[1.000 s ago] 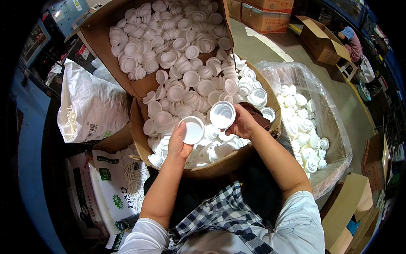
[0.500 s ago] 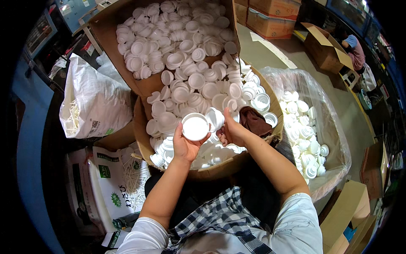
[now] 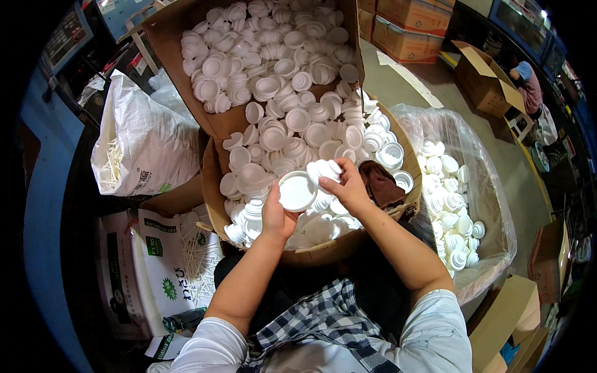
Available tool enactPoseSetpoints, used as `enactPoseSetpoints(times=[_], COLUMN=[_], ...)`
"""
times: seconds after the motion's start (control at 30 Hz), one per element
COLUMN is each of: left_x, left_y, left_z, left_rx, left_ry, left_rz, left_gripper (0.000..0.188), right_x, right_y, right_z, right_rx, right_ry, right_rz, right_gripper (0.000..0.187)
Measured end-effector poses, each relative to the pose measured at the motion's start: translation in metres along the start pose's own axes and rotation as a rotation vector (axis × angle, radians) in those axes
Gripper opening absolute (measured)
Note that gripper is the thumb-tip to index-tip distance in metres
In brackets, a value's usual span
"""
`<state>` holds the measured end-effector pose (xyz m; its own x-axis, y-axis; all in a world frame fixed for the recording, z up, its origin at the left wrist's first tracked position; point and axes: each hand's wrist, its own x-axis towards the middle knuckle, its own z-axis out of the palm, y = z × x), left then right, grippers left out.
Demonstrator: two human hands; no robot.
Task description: The person sits on the floor and repeatedly picks up white plastic container halves from a large cardboard box. They align and press the two halves together to form complete containers, then place the assembled units into a nearby plastic bag. The process is repeated continuously throughout the clip.
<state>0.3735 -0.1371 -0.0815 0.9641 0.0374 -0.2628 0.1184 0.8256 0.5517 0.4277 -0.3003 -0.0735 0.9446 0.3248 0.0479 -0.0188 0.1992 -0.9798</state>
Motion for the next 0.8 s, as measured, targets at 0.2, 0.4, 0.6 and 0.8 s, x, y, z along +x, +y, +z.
enactPoseSetpoints(times=[0.2,0.4,0.6,0.8], left_x=[-0.003,0.003,0.0,-0.005], left_y=[0.004,0.003,0.004,0.005], left_z=[0.004,-0.008,-0.003,0.005], left_rx=[-0.002,-0.185,-0.152,-0.097], left_ry=[-0.092,-0.278,-0.284,-0.293], left_rz=[0.002,-0.13,-0.064,-0.015], left_gripper=[0.042,0.042,0.04,0.041], right_x=[0.0,-0.009,-0.013,-0.016], right_y=[0.004,-0.004,-0.019,-0.025], right_z=[0.007,0.014,0.017,0.023], right_rx=[-0.105,-0.399,-0.659,-0.714], right_ry=[0.082,-0.107,-0.143,-0.171], right_rz=[-0.255,-0.288,-0.544,-0.593], right_gripper=[0.055,0.067,0.058,0.054])
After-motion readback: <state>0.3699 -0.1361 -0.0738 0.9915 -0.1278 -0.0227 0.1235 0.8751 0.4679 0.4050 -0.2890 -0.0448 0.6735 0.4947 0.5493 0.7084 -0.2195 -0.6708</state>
